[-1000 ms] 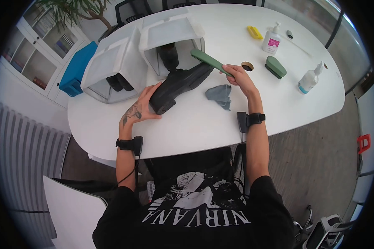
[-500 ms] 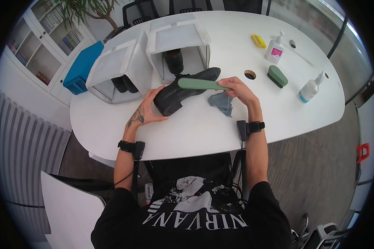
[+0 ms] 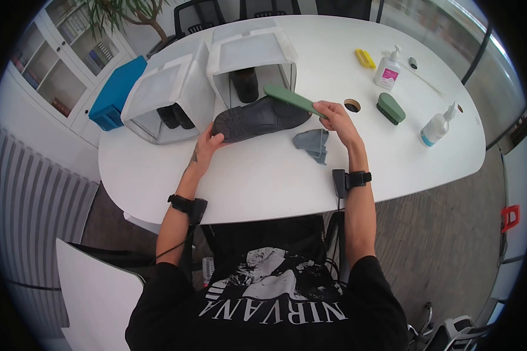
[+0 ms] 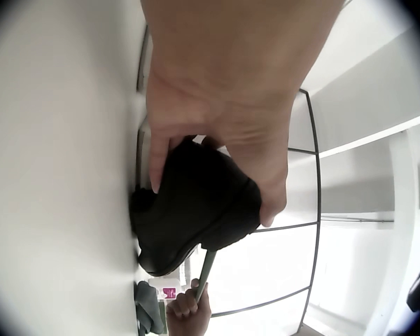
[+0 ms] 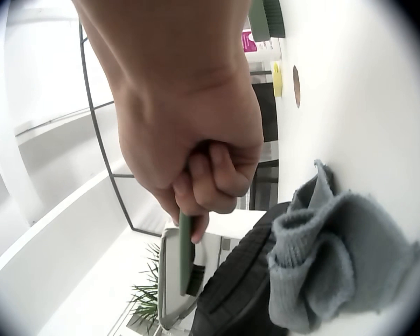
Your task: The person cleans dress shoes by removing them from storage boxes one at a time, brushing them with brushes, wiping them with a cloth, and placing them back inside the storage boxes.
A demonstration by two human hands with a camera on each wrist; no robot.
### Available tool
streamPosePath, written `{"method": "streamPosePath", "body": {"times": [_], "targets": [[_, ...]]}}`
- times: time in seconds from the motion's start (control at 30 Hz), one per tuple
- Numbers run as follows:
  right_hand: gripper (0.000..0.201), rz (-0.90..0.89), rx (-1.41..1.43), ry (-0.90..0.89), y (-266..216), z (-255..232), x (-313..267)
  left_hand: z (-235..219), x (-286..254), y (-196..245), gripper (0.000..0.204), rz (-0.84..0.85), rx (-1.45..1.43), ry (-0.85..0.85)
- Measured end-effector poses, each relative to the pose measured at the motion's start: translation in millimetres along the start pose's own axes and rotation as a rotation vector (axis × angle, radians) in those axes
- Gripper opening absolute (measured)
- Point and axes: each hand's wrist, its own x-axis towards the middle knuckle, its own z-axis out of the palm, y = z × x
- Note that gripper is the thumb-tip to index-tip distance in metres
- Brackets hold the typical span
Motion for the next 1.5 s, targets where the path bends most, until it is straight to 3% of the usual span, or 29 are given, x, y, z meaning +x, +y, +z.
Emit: {"method": "streamPosePath", "body": {"times": [0.1, 0.2, 0.3, 0.4, 0.5, 0.73, 0.77, 1.0, 1.07, 1.2, 1.33, 1.43, 1.5], "targets": [[0.033, 0.115, -0.072, -0.169, -4.9, -0.4, -4.3, -1.4, 0.6, -0.6, 0.073, 0.01, -0.05, 0.017], [0.035, 0.102, -0.1, -0.193, 1.4, -5.6, 0.5, 1.3, 0.5, 5.1, 0.072, 0.009, -0.05, 0.012], [0.038, 0.034, -0.024, -0.029, -1.6, -9.8, -0.4, -0.8, 3.6, 1.9, 0.069, -0.019, -0.104, 0.03], [0.037, 0.163, -0.102, -0.145, -5.3, -10.0, -8.5, -4.4, 6.2, -6.1, 0.067, -0.037, -0.163, 0.046], [0.035, 0.075, -0.045, -0.13, 4.2, -21.2, 0.1, -2.4, 6.0, -2.5, 0.067, -0.044, -0.184, 0.066], [0.035, 0.059, -0.056, -0.11, 4.0, -19.1, 1.0, 0.5, 5.9, 0.9, 0.066, -0.081, -0.245, 0.122], [0.036, 0.033, -0.046, -0.007, 3.4, -17.6, 0.4, 0.0, 5.9, 0.3, 0.066, -0.082, -0.245, 0.122], [0.038, 0.112, -0.078, -0.048, 4.5, -20.4, -2.9, -4.2, 7.1, -2.2, 0.065, -0.091, -0.242, 0.129], [0.038, 0.063, -0.064, 0.037, 7.0, -23.2, 0.0, -4.4, 8.7, -2.9, 0.066, -0.101, -0.25, 0.122], [0.038, 0.173, -0.066, -0.096, 1.2, -19.7, -6.3, -6.7, 10.0, -2.0, 0.07, -0.137, -0.282, 0.164], [0.038, 0.064, -0.067, -0.039, 5.2, -27.6, -2.0, -4.3, 7.5, 2.1, 0.073, -0.119, -0.279, 0.149], [0.039, 0.037, 0.142, 0.032, 3.5, -21.8, -2.9, -3.1, 7.2, 4.4, 0.073, -0.13, -0.282, 0.17], [0.039, 0.077, 0.25, -0.083, 3.1, -20.3, -2.0, -4.5, 7.8, 4.2, 0.074, -0.13, -0.275, 0.159]]}}
